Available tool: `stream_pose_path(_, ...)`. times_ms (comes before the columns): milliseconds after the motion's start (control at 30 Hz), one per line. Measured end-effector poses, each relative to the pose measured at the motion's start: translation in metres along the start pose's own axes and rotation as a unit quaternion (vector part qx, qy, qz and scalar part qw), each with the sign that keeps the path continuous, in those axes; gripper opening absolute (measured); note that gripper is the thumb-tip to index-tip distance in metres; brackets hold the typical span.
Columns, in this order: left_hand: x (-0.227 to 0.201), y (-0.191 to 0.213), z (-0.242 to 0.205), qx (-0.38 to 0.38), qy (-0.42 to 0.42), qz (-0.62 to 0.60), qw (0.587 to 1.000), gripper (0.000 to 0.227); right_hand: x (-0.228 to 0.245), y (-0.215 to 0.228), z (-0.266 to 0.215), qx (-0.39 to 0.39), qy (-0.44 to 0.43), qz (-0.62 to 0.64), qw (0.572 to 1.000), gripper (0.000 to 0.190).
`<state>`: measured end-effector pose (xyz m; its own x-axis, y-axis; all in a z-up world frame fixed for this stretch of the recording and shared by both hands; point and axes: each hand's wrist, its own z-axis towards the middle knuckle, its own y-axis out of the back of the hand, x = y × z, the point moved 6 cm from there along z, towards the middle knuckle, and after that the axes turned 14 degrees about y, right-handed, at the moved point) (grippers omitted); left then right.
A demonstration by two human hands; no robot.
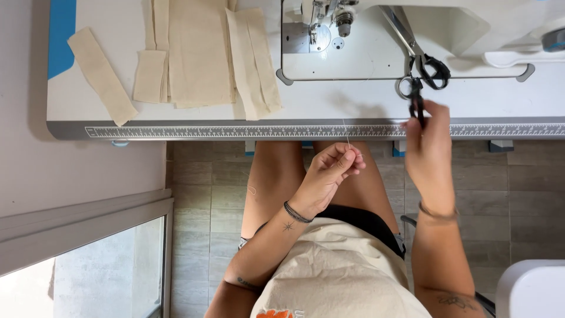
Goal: Threading an industrial sewing machine, adjusting the workspace lamp, and preparing fabric strips by folding and trimming them with scissors.
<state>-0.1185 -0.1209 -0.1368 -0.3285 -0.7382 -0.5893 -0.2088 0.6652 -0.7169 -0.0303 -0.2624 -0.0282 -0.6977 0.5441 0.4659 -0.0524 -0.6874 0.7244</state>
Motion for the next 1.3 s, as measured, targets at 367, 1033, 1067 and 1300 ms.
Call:
stream_pose_path(367,0.009,-0.038,-0.010,0.159,-0.050,0.064,0.984,0.010,0.042,-0.014,-0.148,-0.026,-0.355,0.645,0.676,0.042)
stream_pose_path(1033,0.009,-0.053,-0.014,0.093,-0.123,0.065,0.986,0.004,0.063,-0.018,-0.141,-0.052,-0.364,0.597,0.713,0.041)
stream_pose_path(1067,0.007,-0.052,-0.014,0.080,-0.139,0.064,0.985,0.003,0.060,-0.020,-0.142,-0.070,-0.370,0.594,0.711,0.037)
stream_pose_path(1300,0.008,-0.055,-0.018,0.037,-0.156,-0.026,0.987,0.007,0.061,-0.033,-0.115,-0.105,-0.287,0.625,0.718,0.031)
